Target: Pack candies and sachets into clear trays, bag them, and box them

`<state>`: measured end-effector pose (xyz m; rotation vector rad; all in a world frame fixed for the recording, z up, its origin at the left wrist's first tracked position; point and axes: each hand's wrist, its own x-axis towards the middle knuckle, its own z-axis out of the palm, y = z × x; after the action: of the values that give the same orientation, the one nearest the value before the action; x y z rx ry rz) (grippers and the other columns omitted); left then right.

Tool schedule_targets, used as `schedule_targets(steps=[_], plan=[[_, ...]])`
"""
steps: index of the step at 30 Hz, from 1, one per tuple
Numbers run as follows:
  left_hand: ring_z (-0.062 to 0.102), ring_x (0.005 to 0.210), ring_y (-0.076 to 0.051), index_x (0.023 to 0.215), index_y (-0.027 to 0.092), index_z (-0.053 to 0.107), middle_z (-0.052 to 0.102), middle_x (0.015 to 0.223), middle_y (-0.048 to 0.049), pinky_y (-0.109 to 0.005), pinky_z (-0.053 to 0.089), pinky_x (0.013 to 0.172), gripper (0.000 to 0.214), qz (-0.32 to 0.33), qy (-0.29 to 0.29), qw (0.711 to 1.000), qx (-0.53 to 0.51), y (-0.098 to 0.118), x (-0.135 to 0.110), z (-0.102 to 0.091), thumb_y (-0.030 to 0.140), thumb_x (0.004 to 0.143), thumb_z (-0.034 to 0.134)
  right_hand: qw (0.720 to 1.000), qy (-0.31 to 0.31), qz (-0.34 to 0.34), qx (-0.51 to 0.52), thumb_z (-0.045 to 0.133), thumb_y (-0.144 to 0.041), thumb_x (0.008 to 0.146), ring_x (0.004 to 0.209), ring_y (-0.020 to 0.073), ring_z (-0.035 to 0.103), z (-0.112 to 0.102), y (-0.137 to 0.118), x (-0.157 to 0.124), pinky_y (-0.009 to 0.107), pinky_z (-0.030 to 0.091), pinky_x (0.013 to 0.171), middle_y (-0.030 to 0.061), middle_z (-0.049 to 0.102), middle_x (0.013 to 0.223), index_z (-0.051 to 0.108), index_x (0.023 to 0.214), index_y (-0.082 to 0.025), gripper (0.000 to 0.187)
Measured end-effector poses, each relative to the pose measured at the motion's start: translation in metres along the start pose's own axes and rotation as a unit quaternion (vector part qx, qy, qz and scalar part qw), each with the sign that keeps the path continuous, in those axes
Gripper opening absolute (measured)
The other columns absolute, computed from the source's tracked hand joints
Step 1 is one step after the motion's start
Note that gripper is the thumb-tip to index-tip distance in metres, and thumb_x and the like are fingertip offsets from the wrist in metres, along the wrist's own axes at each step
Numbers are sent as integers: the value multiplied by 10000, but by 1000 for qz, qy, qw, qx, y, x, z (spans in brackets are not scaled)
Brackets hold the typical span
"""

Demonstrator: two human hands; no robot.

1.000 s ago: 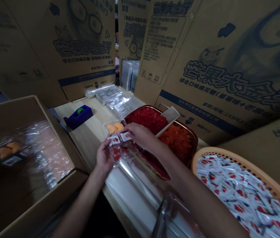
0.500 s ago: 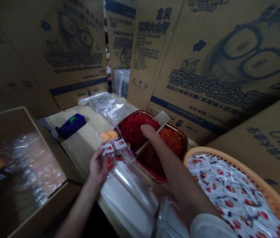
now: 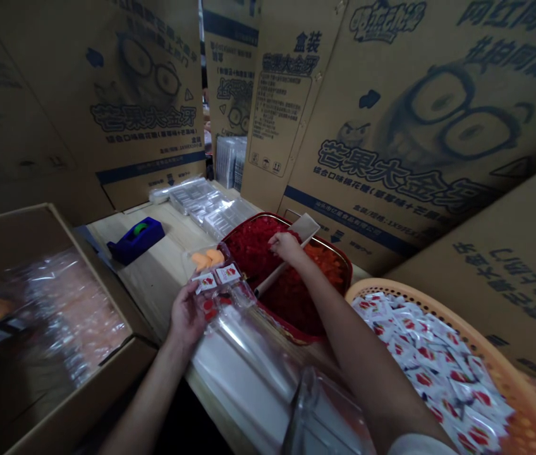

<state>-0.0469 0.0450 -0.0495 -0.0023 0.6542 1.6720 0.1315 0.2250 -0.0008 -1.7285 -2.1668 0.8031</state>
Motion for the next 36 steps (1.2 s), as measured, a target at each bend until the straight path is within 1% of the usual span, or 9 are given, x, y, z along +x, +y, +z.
schedule_targets(steps=[6,9,11,15,20,25,27,30,36], plan=[[636,601,-163,1160,221,531,688,824,-28,-296,517,554,445,-1,-11,1000,8,1,-1,2,147,721,524,993,-60,-31,100,524,-103,746,541,79,548,-7,-26,-37,166,441,528,-32,569,574,567,780,-147,71],[641,618,-169,1142,215,540,688,846,-34,-299,516,562,436,4,-15,1000,16,2,-1,2,142,712,524,978,-125,-117,123,567,-134,727,556,84,535,-6,-39,-66,177,424,532,-36,572,600,587,758,-153,41],[639,621,-165,1145,215,539,688,850,-33,-295,513,569,435,6,-18,1000,17,2,-2,3,142,716,515,968,-140,-188,95,570,-102,708,586,89,530,-1,-46,-84,183,409,548,-30,578,639,600,741,-152,67],[642,650,-157,1156,214,534,690,837,-28,-287,509,619,434,3,-14,1000,9,2,-5,4,145,728,501,963,-105,-250,16,544,-28,694,629,92,518,9,-51,-110,192,394,590,-13,584,711,606,732,-148,141],[641,619,-161,1157,199,532,692,799,-28,-287,506,589,444,-1,-11,1000,24,4,-21,7,157,716,514,960,-36,-275,39,511,-83,757,686,104,532,9,-42,-139,209,398,636,-7,604,774,601,813,-169,137],[639,575,-176,1110,162,556,683,726,-43,-291,507,542,384,-31,-4,998,50,8,-47,6,184,730,504,966,77,-229,98,514,-178,805,693,117,542,7,-30,-182,224,405,635,9,605,769,593,781,-179,83],[632,554,-175,1079,153,569,679,708,-46,-294,512,535,358,-40,-1,997,60,7,-57,5,187,728,510,968,86,-207,113,519,-159,794,674,115,539,11,-29,-196,222,403,625,3,592,737,584,743,-180,85],[602,496,-141,1031,148,581,671,687,-34,-276,513,528,310,-50,-1,996,68,4,-72,5,179,730,513,965,80,-224,112,536,-126,771,727,122,542,22,-31,-211,231,408,665,10,577,775,578,747,-179,72],[627,541,-143,1054,157,562,681,737,-36,-263,518,532,326,-69,-17,995,70,-3,-100,7,152,732,506,964,79,-235,90,482,-61,783,921,157,525,29,-29,-249,299,416,806,46,572,951,555,987,-194,254]])
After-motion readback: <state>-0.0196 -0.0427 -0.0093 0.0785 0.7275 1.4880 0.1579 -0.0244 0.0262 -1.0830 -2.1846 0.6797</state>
